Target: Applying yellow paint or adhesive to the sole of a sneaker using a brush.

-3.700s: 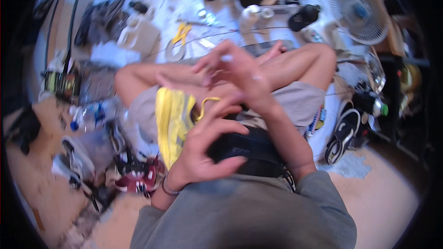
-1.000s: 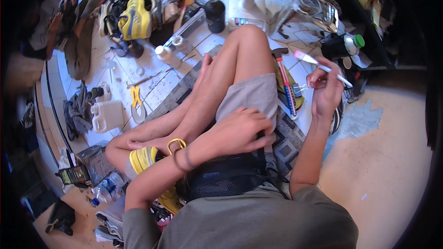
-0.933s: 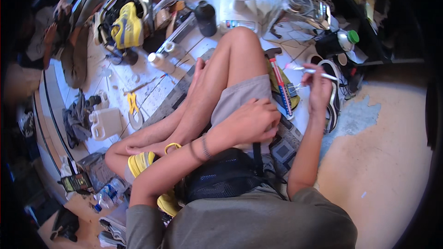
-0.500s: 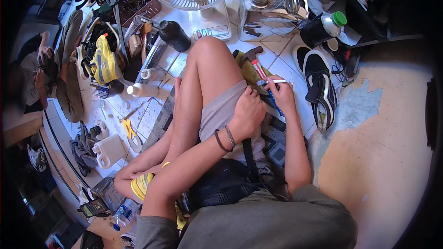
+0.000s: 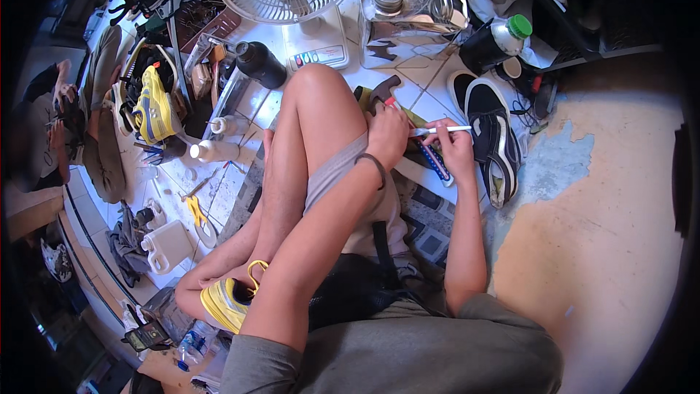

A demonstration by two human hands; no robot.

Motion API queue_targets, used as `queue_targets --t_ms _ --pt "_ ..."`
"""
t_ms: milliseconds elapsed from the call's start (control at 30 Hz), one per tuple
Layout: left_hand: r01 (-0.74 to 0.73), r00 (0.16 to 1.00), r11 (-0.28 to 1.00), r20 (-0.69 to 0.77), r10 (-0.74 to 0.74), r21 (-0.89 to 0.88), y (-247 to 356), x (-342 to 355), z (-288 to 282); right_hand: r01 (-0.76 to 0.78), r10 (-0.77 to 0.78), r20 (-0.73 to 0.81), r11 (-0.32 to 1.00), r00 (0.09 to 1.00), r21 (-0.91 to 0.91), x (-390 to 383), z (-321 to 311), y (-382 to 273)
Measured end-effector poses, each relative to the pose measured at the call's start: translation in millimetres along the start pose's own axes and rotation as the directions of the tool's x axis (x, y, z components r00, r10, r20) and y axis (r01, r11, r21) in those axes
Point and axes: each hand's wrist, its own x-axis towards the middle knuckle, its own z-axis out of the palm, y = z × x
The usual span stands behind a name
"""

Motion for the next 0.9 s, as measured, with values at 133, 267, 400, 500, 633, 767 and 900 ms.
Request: queue_targets --t_ms 133,267,400,500,633,767,900 --pt "0.193 0.943 0.866 0.330 -0.035 -0.461 -26.8 28.1 -5.1 -0.094 0.093 -0.024 0.994 0.995 -0.053 1.2 -2.4 2.9" --pt "0.208 0.933 0.818 0.359 -0.002 -0.537 -22.9 35.3 -9.5 -0.079 0.068 0.063 0.979 0.996 0.190 -0.7 -18.7 4.3" --pt "0.233 0.926 0.797 0.379 -0.006 -0.557 -24.6 35.8 -2.7 -0.064 0.051 0.129 0.993 0.990 0.101 1.2 -8.1 1.2" --pt "0.240 0.918 0.766 0.395 0.020 -0.596 -22.9 38.2 -2.0 -0.030 0.030 0.007 0.999 1.000 -0.044 -0.4 -2.2 5.7" --pt "0.231 0.888 0.774 0.453 0.080 -0.590 -27.9 42.1 2.8 -0.059 0.061 0.025 0.995 0.998 -0.077 0.5 -4.0 3.6" --pt "0.163 0.852 0.823 0.498 0.160 -0.544 -29.5 39.5 4.7 -0.050 0.050 0.052 0.999 0.997 -0.009 -0.5 -5.7 12.7" --pt "0.072 0.773 0.804 0.542 0.329 -0.590 -30.2 38.3 1.2 -0.169 0.166 0.062 0.984 0.984 0.047 -3.7 -8.6 14.0"
